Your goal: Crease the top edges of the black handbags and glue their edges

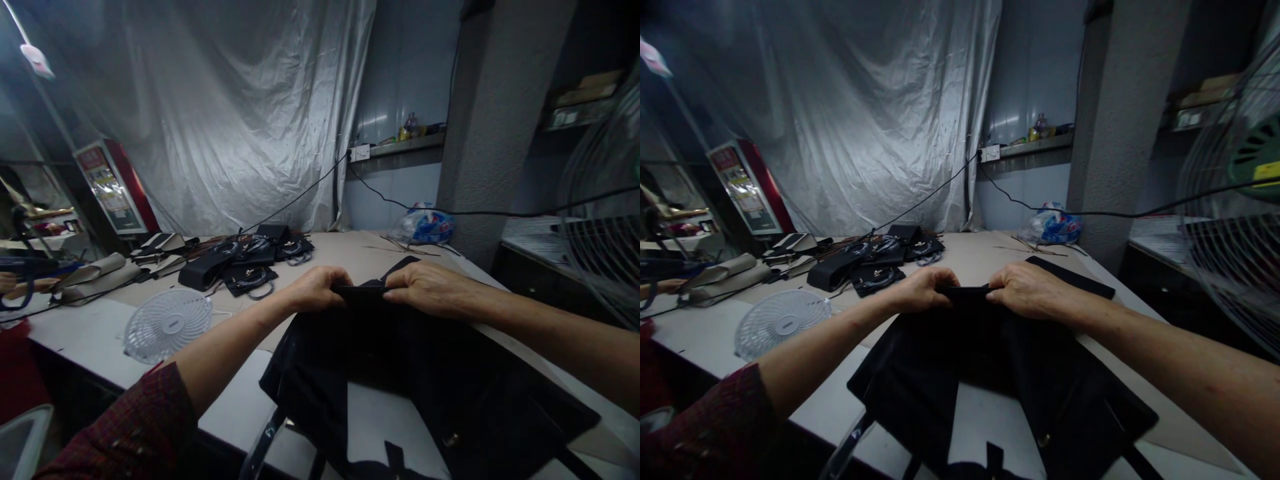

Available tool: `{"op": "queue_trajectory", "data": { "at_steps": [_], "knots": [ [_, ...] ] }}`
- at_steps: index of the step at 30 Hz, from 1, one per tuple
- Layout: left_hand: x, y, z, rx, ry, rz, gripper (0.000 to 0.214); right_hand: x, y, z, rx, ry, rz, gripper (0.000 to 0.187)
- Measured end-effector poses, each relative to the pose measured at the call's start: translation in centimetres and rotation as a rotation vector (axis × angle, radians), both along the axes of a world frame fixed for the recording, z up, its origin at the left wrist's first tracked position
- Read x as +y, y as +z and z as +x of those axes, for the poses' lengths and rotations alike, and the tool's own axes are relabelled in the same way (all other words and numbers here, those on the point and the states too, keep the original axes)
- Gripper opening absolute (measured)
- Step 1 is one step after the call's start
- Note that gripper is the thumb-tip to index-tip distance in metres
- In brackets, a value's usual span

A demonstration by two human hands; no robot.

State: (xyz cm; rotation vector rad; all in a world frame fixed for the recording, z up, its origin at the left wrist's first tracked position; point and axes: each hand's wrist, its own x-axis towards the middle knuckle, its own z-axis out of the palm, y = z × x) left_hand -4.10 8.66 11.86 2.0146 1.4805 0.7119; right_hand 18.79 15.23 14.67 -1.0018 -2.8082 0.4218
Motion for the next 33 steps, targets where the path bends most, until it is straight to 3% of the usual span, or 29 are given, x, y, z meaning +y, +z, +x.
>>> {"op": "queue_trajectory", "data": {
  "at_steps": [7,13,18,25,29,33],
  "knots": [
    [-0.7,0.8,0.8,0.135,0.000,0.126,0.021,0.2,-0.4,0.2,0.048,0.003,0.007,0.024],
    [-0.8,1.3,1.2,0.262,-0.010,0.202,0.019,0.2,-1.4,-0.1,0.170,0.104,-0.031,0.024],
    [-0.2,1.4,1.5,0.297,0.011,0.213,0.020,0.5,-1.1,-0.6,0.059,0.069,0.170,0.022],
    [0.0,1.6,2.2,0.392,0.016,0.264,0.021,0.7,-1.3,-1.8,-0.052,0.237,0.478,0.025],
    [-0.1,2.1,2.9,0.535,0.043,0.307,0.024,0.9,-1.5,-2.2,-0.067,0.222,0.531,0.026],
    [-0.1,2.0,2.5,0.448,0.069,0.259,0.025,1.2,-1.3,-1.4,-0.056,0.168,0.493,0.029]
  ]
}}
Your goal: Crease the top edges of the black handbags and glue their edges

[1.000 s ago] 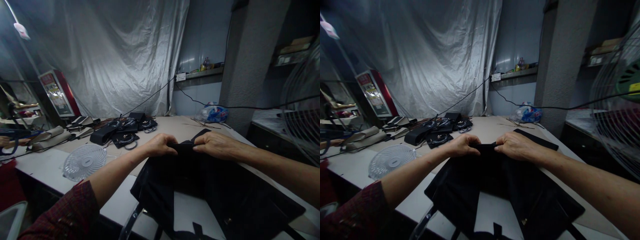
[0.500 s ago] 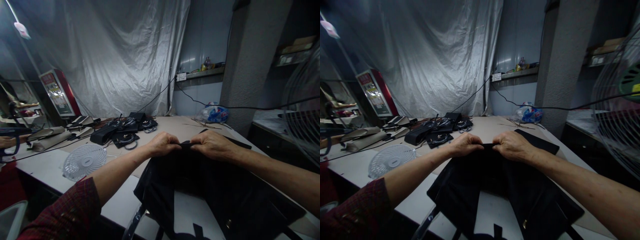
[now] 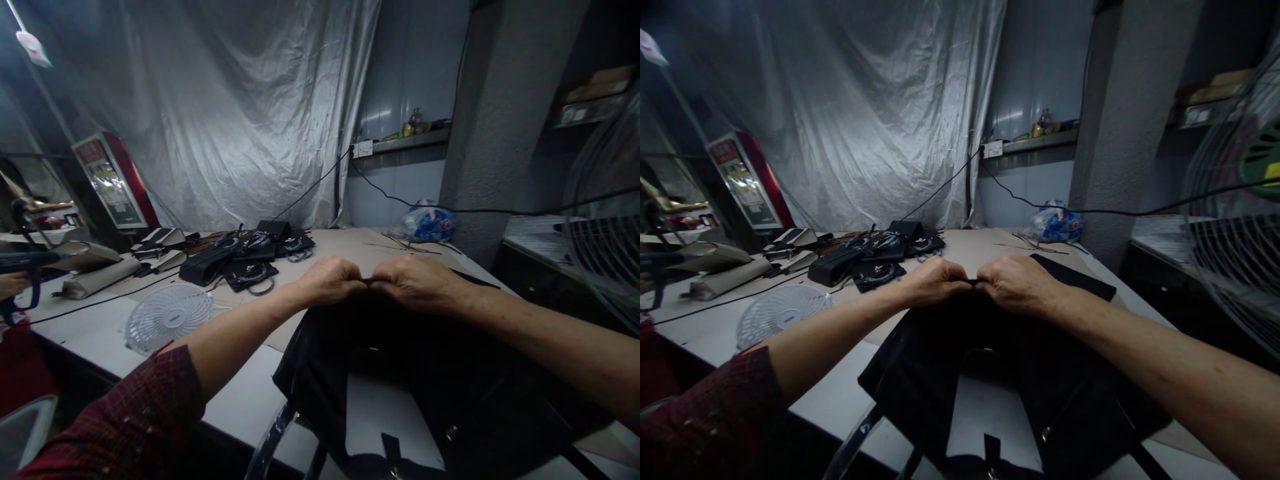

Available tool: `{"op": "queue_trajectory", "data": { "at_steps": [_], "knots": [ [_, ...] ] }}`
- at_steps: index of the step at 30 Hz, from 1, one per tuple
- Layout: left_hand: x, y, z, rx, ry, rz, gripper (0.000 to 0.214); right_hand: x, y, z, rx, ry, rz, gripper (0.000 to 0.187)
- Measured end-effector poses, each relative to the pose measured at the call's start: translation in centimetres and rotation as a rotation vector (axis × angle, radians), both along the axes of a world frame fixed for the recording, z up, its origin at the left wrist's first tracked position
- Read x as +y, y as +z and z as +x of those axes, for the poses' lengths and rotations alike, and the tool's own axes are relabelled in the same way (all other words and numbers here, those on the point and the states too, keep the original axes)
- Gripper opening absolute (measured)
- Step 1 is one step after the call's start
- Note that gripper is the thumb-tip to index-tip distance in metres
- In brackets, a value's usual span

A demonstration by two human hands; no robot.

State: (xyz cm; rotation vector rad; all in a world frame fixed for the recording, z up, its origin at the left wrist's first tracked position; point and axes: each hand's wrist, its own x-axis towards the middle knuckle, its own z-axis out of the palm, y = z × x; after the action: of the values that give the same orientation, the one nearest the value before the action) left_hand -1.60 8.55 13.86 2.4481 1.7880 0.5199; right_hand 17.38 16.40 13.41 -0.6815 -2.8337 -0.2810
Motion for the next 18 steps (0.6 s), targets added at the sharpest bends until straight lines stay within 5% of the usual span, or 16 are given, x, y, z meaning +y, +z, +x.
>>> {"op": "queue_trajectory", "data": {
  "at_steps": [4,10,18],
  "knots": [
    [-0.3,-0.7,-0.6,-0.130,0.055,-0.062,0.027,0.5,0.0,1.4,-0.032,-0.008,-0.115,0.031],
    [-0.5,-1.2,0.0,-0.051,0.077,0.072,0.022,0.4,-0.9,1.8,-0.061,-0.109,0.084,0.032],
    [0.3,-1.4,0.9,-0.058,0.071,0.107,0.020,0.6,-0.9,1.4,-0.026,-0.178,0.062,0.031]
  ]
}}
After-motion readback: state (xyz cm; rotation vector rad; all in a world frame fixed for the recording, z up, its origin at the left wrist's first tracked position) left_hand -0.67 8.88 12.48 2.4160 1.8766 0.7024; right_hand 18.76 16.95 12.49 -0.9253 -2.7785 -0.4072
